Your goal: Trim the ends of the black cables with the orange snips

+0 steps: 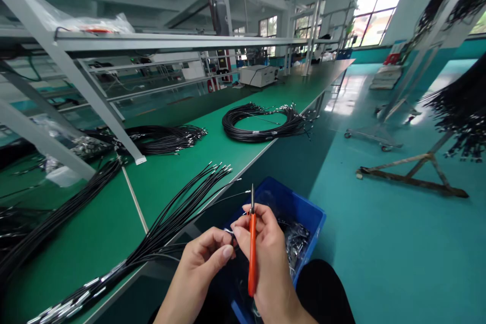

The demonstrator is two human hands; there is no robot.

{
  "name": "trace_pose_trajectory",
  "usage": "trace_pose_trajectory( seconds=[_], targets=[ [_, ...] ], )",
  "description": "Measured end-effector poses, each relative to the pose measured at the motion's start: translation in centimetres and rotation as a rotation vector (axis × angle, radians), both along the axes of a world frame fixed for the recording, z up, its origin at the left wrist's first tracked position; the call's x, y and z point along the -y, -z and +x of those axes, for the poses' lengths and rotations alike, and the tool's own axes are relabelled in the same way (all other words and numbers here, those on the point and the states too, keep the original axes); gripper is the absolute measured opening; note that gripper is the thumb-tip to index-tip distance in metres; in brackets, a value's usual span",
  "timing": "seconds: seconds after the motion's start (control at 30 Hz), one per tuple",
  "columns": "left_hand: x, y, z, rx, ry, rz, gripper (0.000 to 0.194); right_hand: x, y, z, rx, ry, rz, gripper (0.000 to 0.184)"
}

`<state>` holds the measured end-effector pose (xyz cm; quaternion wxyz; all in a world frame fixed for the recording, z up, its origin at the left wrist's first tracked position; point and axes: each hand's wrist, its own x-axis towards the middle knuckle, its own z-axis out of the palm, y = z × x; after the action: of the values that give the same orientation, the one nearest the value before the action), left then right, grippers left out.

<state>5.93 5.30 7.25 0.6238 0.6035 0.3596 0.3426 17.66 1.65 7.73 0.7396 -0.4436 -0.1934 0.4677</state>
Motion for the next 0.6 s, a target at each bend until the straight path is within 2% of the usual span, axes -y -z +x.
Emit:
trace_pose_trajectory(
  seconds=[0.1,0.23,0.4,0.6],
  targets=[
    [0.0,0.1,-0.1,0.02,0.007,-0.028,0.017,0.1,0.5,-0.1,0.065,0.021,-0.007,0.03],
    [-0.1,0.0,-0.2,0.041,-0.004,-0.053,0.017,0.7,1.6,0.0,0.293,0.128,-0.051,0.029],
    [-0.2,0.0,0.1,0.075,-0.007,-0.081,0.017,1.2,1.7,-0.2,0.563,0.246,0.032,0.025],
    [-0.1,-0.1,0.2,0.069,0.009,-0.084,0.014,0.9,1.7,0.2,1.045,0.255,0.127,0.031]
  ],
)
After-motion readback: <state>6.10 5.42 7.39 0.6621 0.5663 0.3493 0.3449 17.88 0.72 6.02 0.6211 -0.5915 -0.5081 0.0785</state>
